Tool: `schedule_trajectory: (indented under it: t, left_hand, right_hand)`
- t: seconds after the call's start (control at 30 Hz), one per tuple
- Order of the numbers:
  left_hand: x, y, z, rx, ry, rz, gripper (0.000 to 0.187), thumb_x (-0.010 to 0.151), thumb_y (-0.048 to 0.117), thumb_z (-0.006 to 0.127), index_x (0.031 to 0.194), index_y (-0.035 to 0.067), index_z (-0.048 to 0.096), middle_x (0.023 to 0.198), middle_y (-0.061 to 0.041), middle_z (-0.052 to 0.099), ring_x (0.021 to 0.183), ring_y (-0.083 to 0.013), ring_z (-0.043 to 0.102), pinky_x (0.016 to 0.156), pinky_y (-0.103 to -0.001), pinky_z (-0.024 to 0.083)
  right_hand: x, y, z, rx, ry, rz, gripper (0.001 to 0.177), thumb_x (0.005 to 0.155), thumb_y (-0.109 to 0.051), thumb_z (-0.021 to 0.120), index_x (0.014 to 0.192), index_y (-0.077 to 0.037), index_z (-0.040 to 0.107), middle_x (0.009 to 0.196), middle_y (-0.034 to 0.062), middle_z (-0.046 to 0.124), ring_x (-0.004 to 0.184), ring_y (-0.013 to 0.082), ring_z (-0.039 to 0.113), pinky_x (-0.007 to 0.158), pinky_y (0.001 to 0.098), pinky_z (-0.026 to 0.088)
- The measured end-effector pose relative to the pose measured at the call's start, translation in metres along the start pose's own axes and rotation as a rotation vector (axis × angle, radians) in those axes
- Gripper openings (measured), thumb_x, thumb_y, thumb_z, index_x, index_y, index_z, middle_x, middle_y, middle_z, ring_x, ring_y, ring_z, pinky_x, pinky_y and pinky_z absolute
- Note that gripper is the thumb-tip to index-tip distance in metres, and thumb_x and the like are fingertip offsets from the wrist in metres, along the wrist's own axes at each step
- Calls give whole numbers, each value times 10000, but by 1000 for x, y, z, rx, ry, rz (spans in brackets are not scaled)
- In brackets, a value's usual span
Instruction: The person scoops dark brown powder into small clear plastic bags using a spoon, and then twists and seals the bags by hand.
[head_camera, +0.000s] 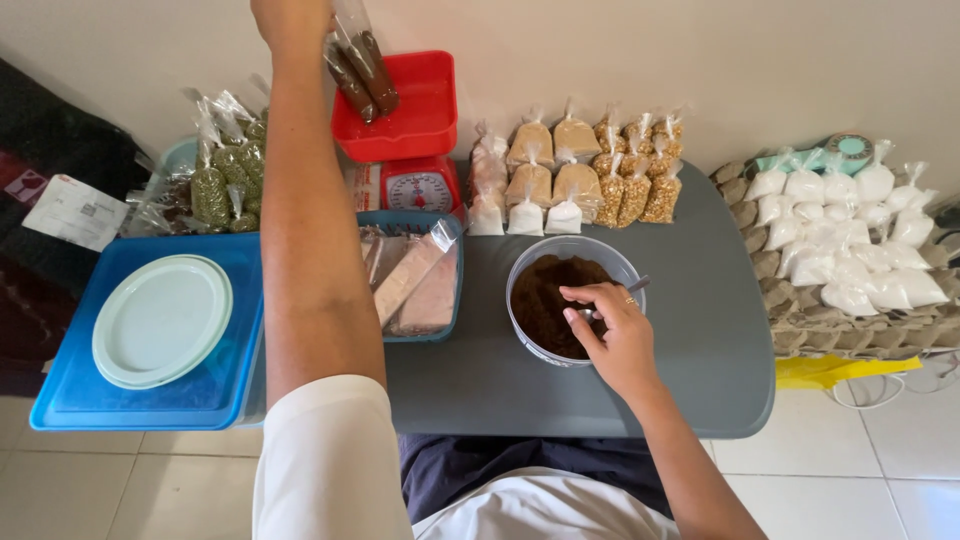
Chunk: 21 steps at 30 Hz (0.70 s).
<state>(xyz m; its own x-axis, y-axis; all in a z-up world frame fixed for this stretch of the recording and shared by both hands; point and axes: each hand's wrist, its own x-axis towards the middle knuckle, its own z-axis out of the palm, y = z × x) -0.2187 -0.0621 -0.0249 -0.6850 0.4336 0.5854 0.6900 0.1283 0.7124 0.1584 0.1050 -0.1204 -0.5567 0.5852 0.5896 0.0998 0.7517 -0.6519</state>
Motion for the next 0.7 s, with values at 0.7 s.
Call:
schedule_trajectory:
  t: [0.7]
  left_hand:
    - [159, 43, 42, 248, 217, 61, 341, 932, 409, 804, 1084, 127, 686, 829, -42, 771, 503, -154, 639, 536, -388, 517]
  right_hand:
    - [-2, -3, 1, -116, 25, 17, 168, 863, -161, 831, 1006, -167, 741, 942, -26, 740, 908, 171, 679, 756, 246, 583]
